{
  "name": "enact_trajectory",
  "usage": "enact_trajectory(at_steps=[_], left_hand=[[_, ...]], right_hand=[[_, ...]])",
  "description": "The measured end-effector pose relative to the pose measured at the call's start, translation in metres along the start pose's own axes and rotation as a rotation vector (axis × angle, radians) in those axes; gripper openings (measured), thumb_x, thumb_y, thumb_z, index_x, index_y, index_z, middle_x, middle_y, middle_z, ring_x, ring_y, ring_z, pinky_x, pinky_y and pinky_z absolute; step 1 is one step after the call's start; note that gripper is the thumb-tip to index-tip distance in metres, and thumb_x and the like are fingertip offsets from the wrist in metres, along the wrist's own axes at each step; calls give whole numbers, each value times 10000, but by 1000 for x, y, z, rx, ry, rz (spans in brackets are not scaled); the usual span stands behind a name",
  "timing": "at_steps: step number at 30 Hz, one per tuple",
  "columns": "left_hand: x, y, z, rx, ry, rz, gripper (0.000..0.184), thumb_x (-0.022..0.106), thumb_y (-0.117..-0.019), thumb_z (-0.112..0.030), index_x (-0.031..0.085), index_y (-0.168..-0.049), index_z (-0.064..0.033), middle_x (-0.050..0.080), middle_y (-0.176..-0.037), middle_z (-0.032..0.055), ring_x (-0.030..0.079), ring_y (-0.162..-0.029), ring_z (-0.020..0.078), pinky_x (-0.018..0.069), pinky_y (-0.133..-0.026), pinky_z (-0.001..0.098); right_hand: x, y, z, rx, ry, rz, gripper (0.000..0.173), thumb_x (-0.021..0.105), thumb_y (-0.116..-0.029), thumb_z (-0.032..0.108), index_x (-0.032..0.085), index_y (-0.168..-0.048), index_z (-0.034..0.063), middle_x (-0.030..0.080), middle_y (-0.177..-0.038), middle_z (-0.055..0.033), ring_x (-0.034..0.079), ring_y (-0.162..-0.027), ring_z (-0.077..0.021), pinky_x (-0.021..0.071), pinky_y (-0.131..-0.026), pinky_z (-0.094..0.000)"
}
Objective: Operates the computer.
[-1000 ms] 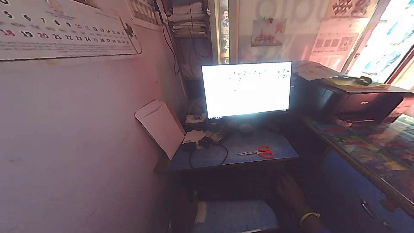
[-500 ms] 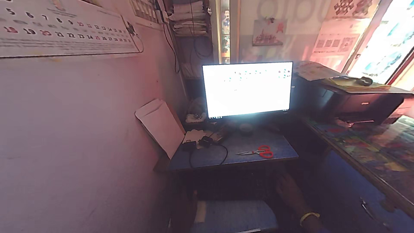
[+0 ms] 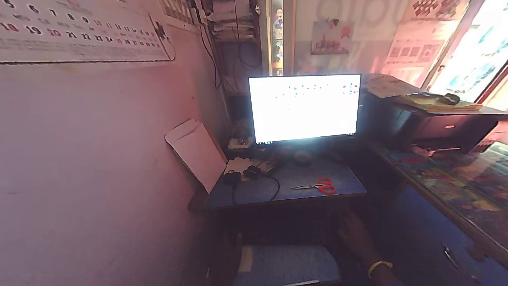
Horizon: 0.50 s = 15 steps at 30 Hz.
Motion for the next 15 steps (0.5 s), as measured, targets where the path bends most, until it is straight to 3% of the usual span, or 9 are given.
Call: enact_trajectory(at_steps=[5,8,12,15], left_hand=[[-5,1,-3,-33,5,30,749,405,-1034,-580,500,-1462,26,580,-1403,281,601,-1264,443,492,-1035,593],[-13,-5,-6,-74,48,141,705,453,-1030,-535,493,-1473,12,570,-1411,276,582,-1286,430,466,-1058,610],[-9,-9,-5,-105,41,170,722,469,-1027,-529,418,-1536,-20,525,-1477,253,557,-1329,411,458,-1079,595],[-10,-10,-5,-138,36,176,691,500,-1024,-515,466,-1503,-18,547,-1450,255,559,-1323,410,455,-1082,595]], right_hand=[[-7,4,5,16,17,12,430,635,-891,336,719,-1241,101,604,-1411,-177,553,-1331,-387,465,-1092,-550],[-12,3,8,81,24,110,446,650,-927,341,685,-1308,111,558,-1467,-183,506,-1383,-375,430,-1137,-532],[-11,2,7,44,10,31,422,672,-880,326,727,-1232,99,617,-1385,-182,575,-1297,-387,490,-1063,-541],[-10,1,6,37,21,48,407,676,-891,320,727,-1225,94,608,-1402,-177,554,-1327,-382,465,-1096,-538]])
Point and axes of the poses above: each hand's wrist, its own y-axis away from the middle knuckle, its own x-axis out of the palm, z = x × y, the point moved 5 cm from there along -y, towards the middle knuckle
